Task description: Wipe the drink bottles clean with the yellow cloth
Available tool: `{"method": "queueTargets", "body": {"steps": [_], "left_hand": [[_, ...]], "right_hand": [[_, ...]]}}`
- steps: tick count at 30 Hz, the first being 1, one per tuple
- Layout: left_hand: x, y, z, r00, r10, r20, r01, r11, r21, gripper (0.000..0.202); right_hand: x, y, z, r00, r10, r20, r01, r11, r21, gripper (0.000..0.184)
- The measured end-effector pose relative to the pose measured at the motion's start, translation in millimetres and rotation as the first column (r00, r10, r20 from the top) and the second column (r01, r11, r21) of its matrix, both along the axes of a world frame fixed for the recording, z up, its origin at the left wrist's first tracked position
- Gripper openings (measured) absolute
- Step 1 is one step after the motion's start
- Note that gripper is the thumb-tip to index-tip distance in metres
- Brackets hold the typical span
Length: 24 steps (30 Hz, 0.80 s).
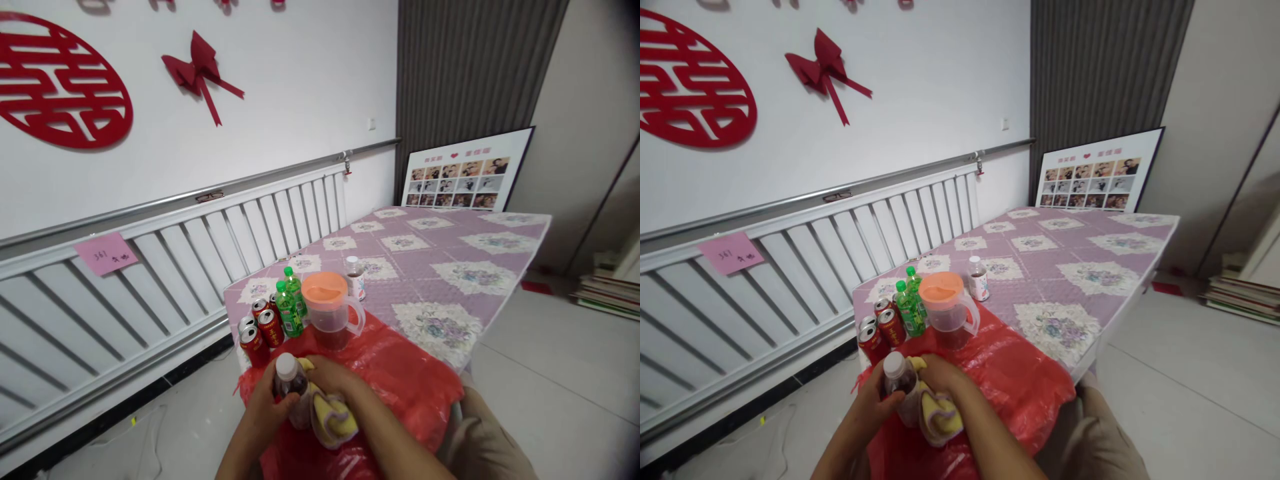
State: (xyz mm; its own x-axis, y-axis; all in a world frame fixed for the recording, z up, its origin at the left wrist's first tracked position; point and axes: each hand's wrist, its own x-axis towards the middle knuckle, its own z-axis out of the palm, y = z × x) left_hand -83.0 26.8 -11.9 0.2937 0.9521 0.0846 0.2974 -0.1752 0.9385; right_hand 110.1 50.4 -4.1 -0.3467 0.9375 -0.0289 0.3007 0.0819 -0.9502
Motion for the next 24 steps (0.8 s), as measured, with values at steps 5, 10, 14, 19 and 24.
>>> {"method": "queueTargets", "body": {"steps": [5,10,14,19,24], "left_hand": [[2,-3,2.2,1.000,0.010,-0.010,-0.010,1.000,-0.012,0.063],[1,-4,-0.7,1.000,0.001,0.021,-0.001,1.000,-0.014,0.067],[0,-2,-2.3,0.999,-0.035,0.022,0.035,0.999,-0.003,0.065],[1,-1,0.0,0.997,-0.052,0.060,0.052,0.999,0.005,0.062],[1,-2,-1.1,1.000,0.002,-0.006,-0.002,1.000,-0.017,0.065]], "right_hand": [[-3,-16,-10.6,0.995,-0.095,0.031,0.095,0.995,-0.014,0.027],[-6,-33,12.0,0.958,-0.286,0.023,0.284,0.957,0.048,0.034],[-11,-39,38.5,0.952,-0.302,-0.056,0.307,0.941,0.142,0.040],[-13,-27,33.5,0.959,-0.269,-0.088,0.278,0.953,0.117,0.041],[-7,-23,-1.6,0.975,-0.222,-0.021,0.222,0.974,0.042,0.030]]}}
